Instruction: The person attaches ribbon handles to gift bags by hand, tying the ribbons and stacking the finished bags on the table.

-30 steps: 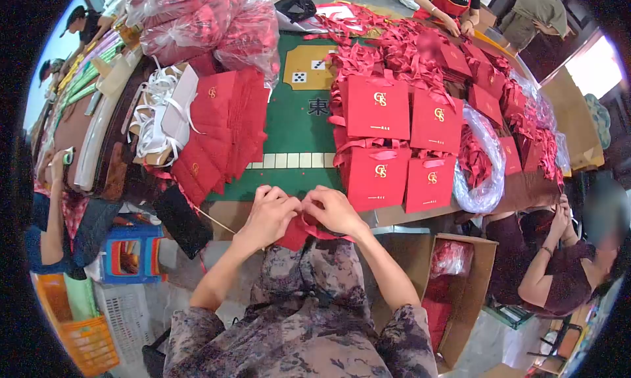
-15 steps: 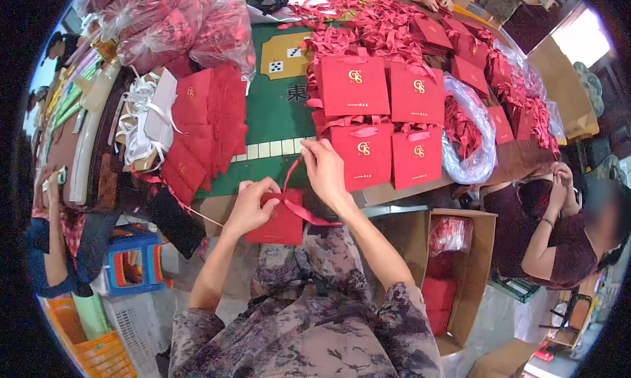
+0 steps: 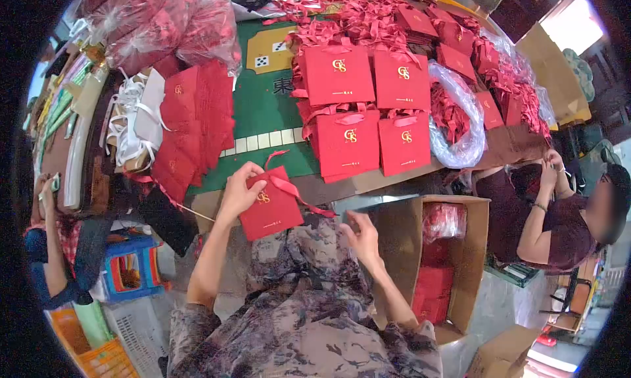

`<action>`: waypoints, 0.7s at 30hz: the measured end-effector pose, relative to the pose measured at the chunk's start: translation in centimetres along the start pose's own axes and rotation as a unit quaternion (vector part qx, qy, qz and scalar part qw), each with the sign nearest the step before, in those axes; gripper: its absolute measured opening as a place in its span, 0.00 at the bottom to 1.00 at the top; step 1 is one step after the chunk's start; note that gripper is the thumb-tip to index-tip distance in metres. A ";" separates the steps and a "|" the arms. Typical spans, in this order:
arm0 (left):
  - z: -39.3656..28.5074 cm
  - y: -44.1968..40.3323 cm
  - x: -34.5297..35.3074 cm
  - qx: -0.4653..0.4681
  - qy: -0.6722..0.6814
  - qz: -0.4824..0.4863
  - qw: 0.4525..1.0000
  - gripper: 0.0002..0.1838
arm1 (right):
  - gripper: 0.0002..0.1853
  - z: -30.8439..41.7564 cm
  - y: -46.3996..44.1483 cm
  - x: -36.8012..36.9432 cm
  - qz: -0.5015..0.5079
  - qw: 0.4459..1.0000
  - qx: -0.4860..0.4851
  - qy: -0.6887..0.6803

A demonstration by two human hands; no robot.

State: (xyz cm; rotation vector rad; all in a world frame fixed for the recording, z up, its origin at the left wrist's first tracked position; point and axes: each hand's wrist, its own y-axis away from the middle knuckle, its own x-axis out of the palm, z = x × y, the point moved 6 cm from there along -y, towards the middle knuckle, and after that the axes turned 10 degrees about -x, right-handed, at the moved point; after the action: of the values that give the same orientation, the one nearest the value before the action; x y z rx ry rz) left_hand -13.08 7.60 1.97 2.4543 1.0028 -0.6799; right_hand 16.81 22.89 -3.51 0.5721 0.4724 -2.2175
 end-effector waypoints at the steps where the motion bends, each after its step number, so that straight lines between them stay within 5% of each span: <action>1: 0.0 0.0 0.1 -0.002 0.000 -0.003 1.000 0.11 | 0.21 -0.3 0.4 0.6 0.002 1.000 -0.003 -0.002; 4: 0.1 -0.1 0.2 -0.004 0.001 -0.020 1.000 0.12 | 0.19 -0.2 0.2 2.0 -0.067 0.996 0.014 -0.051; 9: -0.1 0.1 0.0 0.042 -0.006 -0.057 0.997 0.13 | 0.10 -0.2 -1.4 3.2 -0.044 0.997 0.018 -0.064; 12: -0.2 0.8 -0.4 0.049 -0.081 -0.088 0.992 0.18 | 0.11 2.6 -2.1 1.4 -0.049 0.992 -0.089 0.079; 15: -1.0 1.5 -1.3 0.061 -0.124 -0.134 0.981 0.22 | 0.12 6.5 -3.1 -0.1 -0.076 0.983 -0.136 0.095; 17: -0.9 2.1 -2.0 0.056 -0.122 -0.145 0.980 0.24 | 0.12 7.8 -3.7 0.0 -0.072 0.994 -0.077 0.032; 21: -0.2 3.5 -3.3 0.010 -0.142 -0.133 0.981 0.26 | 0.08 12.5 -6.2 1.8 -0.049 0.981 -0.189 0.007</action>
State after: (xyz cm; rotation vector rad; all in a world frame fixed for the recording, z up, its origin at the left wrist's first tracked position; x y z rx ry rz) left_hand -12.57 3.65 4.65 2.1750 1.2198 -1.0978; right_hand 7.92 19.47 6.81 0.3675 0.9209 -2.1386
